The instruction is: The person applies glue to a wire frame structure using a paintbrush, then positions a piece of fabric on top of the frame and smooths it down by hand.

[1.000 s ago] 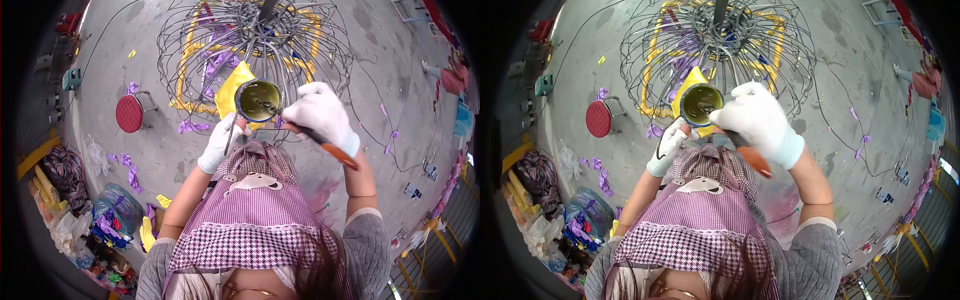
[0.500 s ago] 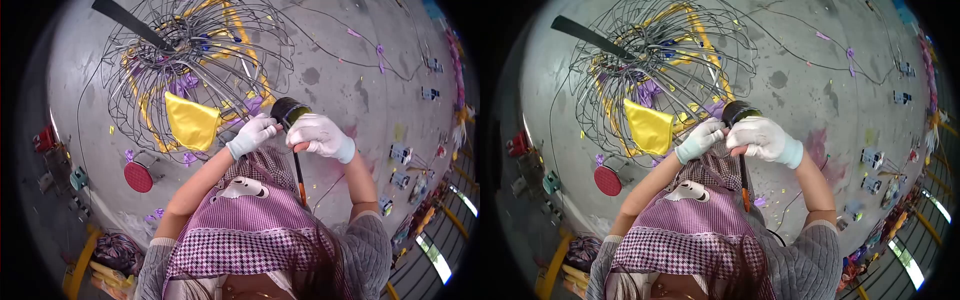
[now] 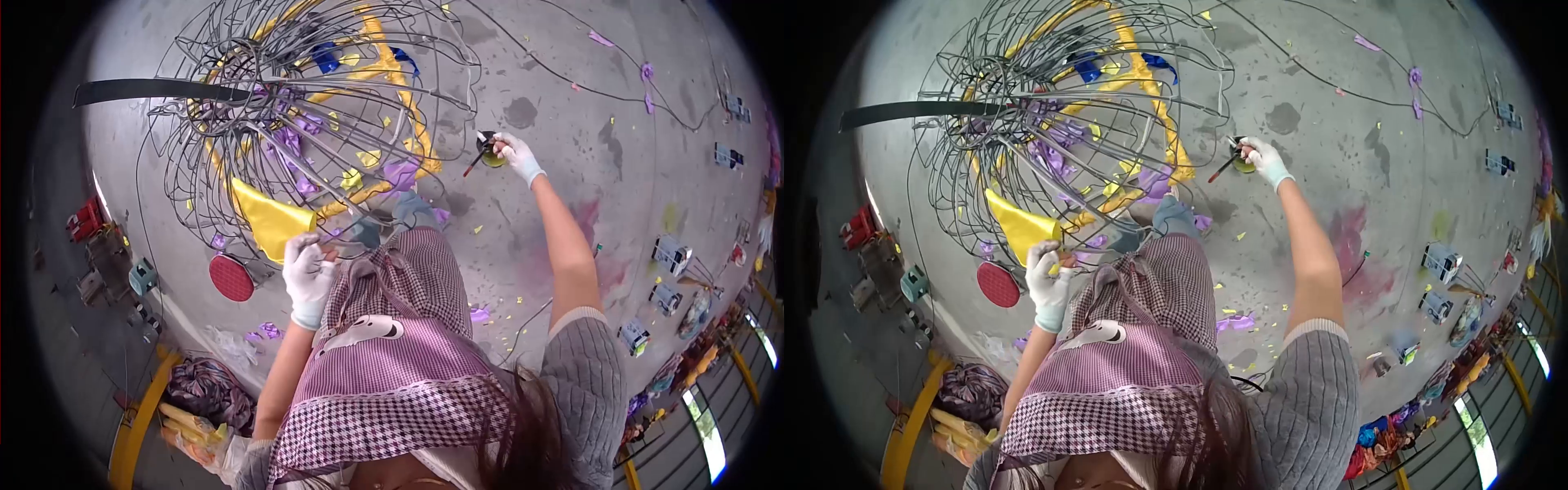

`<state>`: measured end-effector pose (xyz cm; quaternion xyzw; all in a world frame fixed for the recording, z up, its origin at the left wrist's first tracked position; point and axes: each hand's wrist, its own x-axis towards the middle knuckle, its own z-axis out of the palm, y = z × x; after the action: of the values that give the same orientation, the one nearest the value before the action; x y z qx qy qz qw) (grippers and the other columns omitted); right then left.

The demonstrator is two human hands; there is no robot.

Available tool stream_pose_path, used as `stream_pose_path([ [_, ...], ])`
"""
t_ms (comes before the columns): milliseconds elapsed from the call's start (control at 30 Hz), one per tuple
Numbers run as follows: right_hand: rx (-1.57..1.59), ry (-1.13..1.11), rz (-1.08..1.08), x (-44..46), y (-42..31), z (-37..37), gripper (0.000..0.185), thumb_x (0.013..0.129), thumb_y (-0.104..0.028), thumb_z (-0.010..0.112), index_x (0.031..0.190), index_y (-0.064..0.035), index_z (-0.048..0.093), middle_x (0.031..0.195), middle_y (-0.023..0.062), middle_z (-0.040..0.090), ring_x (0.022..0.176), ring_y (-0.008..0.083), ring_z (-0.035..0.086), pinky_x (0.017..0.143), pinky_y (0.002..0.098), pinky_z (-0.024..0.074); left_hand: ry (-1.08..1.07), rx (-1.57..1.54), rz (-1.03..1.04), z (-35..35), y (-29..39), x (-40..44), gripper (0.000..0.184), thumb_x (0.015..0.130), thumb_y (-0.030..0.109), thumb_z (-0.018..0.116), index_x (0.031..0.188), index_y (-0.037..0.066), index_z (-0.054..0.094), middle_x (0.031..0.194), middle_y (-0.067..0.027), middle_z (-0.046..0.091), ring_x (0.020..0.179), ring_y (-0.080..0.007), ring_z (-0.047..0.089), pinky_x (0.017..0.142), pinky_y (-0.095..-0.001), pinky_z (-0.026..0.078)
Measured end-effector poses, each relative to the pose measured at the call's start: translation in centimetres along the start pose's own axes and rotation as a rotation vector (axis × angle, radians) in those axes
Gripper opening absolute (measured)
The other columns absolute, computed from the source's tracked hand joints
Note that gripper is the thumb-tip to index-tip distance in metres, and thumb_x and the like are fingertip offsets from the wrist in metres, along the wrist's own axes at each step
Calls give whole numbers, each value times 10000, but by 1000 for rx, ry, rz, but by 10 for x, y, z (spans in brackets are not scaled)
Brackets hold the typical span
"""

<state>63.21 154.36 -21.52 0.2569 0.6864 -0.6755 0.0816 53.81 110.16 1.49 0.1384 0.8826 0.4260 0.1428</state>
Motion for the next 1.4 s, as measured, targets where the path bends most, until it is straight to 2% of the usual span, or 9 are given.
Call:
stream_pose_path([
  [267,-111,-81,104,127,61,-36,320,749,22,390,989,-11,600,820,61,605,687,131,537,635,216,445,242,531,-236,5,-48,-10,664,585,105,783,1167,87,463,1225,-141,436,1166,-316,426,956,-387,377],
  [400,-173,-114,163,156,92,-33,344,717,24,378,979,-15,599,835,65,612,715,141,562,659,220,461,228,504,-235,8,-66,-6,536,655,72,723,1132,52,480,1173,-114,458,1107,-298,454,970,-368,355],
  [600,-541,289,141,163,117,-20,394,687,-11,480,1045,-38,644,937,75,670,823,206,628,750,261,487,189,346,-247,-12,-88,-25,377,728,29,634,1082,25,505,1144,-137,495,1057,-279,485,931,-353,388],
  [767,-151,866,-230,107,17,19,394,735,34,480,1112,-2,587,1018,106,640,875,207,617,814,270,484,374,-93,-310,-53,-50,-9,258,806,-45,495,1061,-4,495,1074,-122,544,949,-218,530,895,-306,401],
  [933,50,220,-283,-24,-214,182,273,856,-65,582,1122,-11,549,1053,89,619,926,156,589,852,252,455,460,107,-21,-129,3,17,291,772,-77,460,1054,-20,503,1020,-110,568,864,-210,539,789,-284,440],
  [1033,-99,-115,-656,-85,-301,299,623,650,-289,781,1167,-43,539,1070,90,623,905,214,612,842,313,453,455,281,207,-170,42,34,279,670,-60,540,938,8,568,906,-117,598,753,-256,553,703,-304,450],
  [1167,-165,-54,-770,-122,-347,397,821,530,-517,779,1159,-57,521,1033,60,588,928,225,563,868,347,404,379,423,424,-223,85,33,229,664,-11,583,886,47,584,815,-49,607,687,-220,517,669,-294,432],
  [1300,-205,110,-1003,-138,-371,413,188,669,-166,705,825,-70,661,784,29,623,712,225,536,769,322,401,301,517,577,-269,87,19,228,642,63,634,864,96,593,759,-11,589,627,-222,518,619,-314,425],
  [1400,-283,140,-1049,-148,-392,401,102,729,-130,672,798,-56,669,748,10,623,665,171,535,711,300,422,215,535,578,-290,84,16,220,643,81,646,859,108,610,761,-8,577,649,-211,527,622,-305,430],
])
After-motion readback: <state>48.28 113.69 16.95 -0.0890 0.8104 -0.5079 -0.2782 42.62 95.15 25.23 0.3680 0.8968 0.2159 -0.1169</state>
